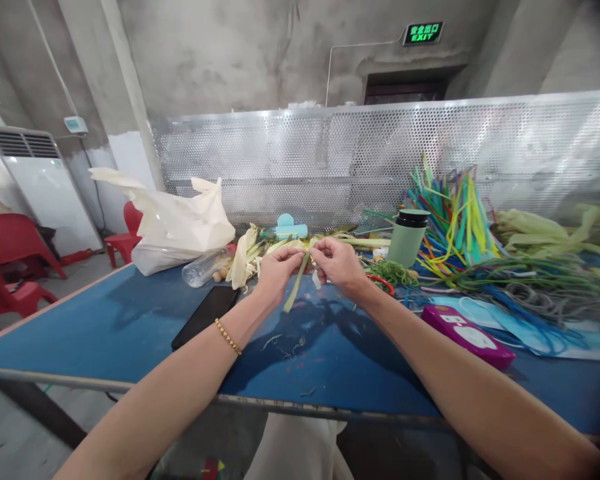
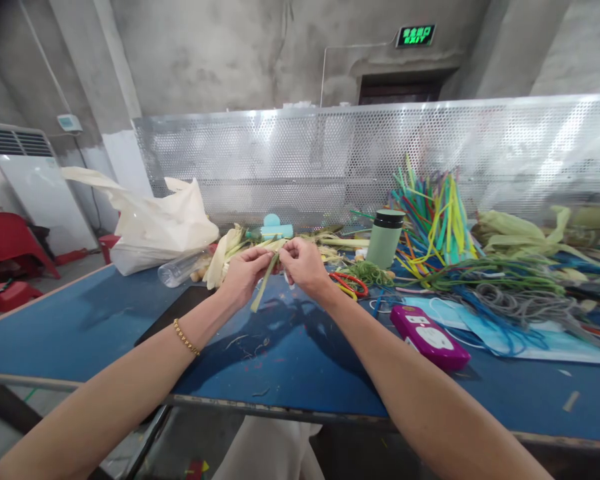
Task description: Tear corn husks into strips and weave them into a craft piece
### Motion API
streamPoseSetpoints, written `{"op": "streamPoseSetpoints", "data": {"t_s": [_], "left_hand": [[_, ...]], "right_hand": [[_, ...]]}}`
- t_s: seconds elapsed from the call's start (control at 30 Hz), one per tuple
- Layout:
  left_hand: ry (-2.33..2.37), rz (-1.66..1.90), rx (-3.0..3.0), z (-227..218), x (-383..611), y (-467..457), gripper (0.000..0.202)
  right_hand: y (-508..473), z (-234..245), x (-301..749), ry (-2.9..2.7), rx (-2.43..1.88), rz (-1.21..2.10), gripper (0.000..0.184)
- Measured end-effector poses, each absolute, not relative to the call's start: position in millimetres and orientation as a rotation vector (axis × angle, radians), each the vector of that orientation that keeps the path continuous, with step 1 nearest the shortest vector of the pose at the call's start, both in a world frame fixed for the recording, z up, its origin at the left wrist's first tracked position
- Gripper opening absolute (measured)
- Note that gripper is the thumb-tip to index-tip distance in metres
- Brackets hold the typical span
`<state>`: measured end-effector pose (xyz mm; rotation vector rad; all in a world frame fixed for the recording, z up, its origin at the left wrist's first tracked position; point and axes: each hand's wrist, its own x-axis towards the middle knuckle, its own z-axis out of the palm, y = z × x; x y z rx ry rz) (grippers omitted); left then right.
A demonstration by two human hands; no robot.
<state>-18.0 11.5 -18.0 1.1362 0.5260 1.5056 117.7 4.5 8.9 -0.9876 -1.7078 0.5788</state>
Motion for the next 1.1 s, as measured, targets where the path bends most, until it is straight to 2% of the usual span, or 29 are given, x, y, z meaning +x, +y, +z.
{"op": "streamPoseSetpoints", "data": {"t_s": [0.53, 1.1], "left_hand": [[0.475, 1.437, 1.016, -17.4, -18.9, 11.6, 0.026], [0.430, 1.419, 0.916, -13.7, -17.2, 8.6, 0.027]], "right_hand": [[3.9, 1.9, 112.8, -1.708, -0.960, 0.495, 0.012], [7.4, -3.6, 110.1, -1.605, -0.907, 0.641, 0.016]]}}
